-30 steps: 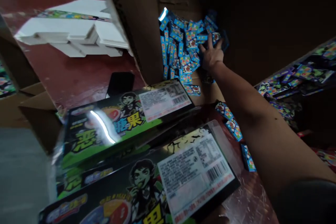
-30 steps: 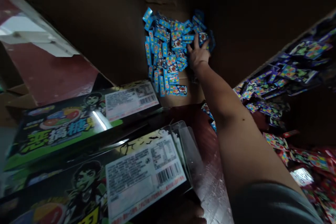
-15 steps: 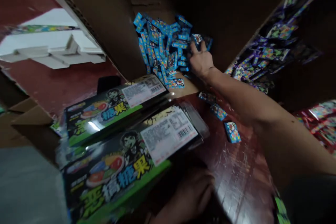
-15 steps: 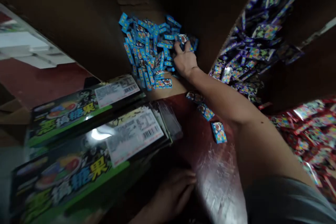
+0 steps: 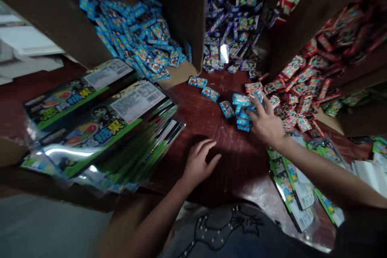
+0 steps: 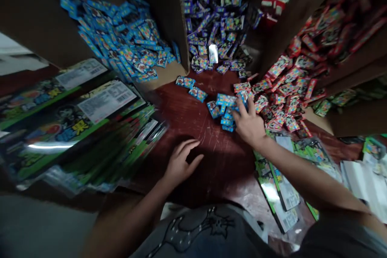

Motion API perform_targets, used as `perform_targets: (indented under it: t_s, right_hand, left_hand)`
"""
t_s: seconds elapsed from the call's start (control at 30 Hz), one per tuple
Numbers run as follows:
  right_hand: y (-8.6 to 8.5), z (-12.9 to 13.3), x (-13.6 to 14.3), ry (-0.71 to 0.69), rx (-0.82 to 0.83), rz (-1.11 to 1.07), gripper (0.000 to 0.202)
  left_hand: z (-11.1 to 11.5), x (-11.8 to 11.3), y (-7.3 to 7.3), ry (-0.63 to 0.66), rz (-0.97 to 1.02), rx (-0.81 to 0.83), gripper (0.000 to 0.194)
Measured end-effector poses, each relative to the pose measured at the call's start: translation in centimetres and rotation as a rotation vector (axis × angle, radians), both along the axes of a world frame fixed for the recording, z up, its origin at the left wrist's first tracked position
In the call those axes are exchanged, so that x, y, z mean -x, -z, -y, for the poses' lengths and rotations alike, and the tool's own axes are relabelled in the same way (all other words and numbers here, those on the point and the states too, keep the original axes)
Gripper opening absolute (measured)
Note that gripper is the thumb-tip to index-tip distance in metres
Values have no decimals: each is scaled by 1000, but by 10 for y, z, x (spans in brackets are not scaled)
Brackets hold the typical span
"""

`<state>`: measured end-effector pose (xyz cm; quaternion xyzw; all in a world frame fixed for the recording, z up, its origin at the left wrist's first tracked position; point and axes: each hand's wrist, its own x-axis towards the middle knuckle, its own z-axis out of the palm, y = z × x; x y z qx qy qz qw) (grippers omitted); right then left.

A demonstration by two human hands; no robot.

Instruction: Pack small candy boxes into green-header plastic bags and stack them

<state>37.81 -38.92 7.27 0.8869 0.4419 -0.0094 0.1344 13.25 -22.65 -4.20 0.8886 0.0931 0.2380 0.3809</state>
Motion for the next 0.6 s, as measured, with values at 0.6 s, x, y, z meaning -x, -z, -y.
perform_targets:
  t_s: [0.6]
  right_hand:
    - [-68, -183, -245, -200, -546, 245, 75]
  left_hand:
    - [-149, -431, -104, -544, 128, -77, 122]
